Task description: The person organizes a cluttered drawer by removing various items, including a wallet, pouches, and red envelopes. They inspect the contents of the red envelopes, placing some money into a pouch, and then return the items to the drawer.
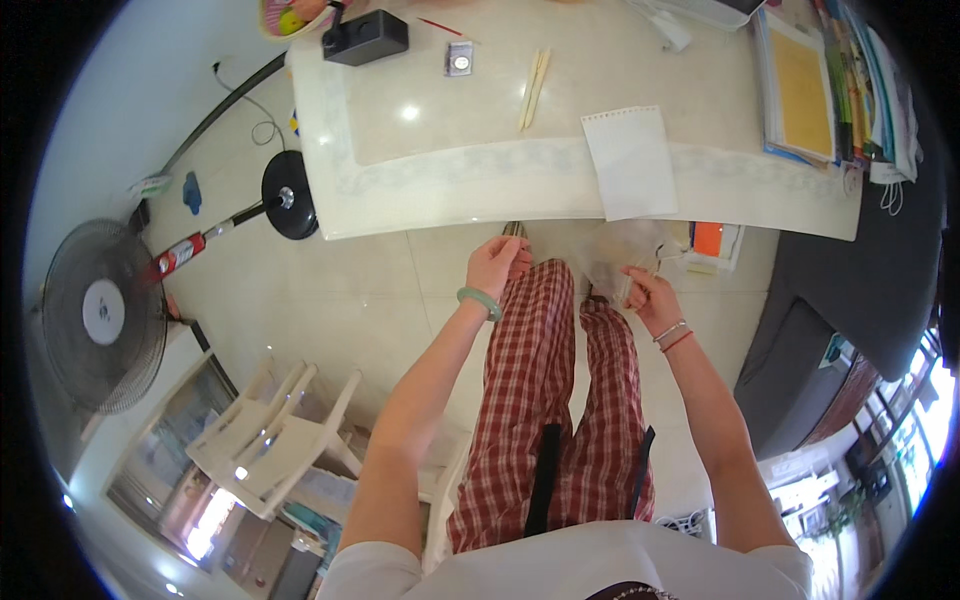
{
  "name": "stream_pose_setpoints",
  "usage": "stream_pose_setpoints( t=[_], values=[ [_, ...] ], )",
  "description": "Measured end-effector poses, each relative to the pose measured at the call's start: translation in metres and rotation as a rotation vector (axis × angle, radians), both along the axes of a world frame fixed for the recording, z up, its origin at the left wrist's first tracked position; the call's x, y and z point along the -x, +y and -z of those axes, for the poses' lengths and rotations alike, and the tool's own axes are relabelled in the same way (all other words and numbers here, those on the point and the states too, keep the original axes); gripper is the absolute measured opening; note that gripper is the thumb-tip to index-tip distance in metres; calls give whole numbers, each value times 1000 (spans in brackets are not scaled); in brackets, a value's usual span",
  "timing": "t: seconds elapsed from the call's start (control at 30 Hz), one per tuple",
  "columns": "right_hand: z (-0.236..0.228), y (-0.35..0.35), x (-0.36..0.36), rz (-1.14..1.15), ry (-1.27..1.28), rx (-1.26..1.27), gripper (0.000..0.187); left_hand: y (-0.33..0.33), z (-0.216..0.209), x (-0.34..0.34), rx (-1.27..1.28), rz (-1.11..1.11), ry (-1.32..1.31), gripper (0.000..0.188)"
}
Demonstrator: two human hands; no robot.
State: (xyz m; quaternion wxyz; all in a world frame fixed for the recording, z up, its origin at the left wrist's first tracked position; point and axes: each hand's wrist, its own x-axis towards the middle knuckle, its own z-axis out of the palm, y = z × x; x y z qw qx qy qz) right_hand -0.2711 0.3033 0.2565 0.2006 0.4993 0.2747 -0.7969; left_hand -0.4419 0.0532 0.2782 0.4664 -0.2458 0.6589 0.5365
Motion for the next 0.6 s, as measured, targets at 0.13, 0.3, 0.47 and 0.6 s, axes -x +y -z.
stream_pose_setpoints(
  t=[0.13,0.3,0.47,0.6],
  values=[
    [67,-51,28,26,-133,-24,29,-9,48,-5,22,-38,-10,25],
    [191,-115,68,151,-102,73,19,12,25,27,-19,56,407,20],
    [233,-164,111,388,-162,29,15,52,65,182,325,118,1076,53],
    [224,-162,119,258,48,74,19,59,112,263,582,339,1133,78]
  ],
)
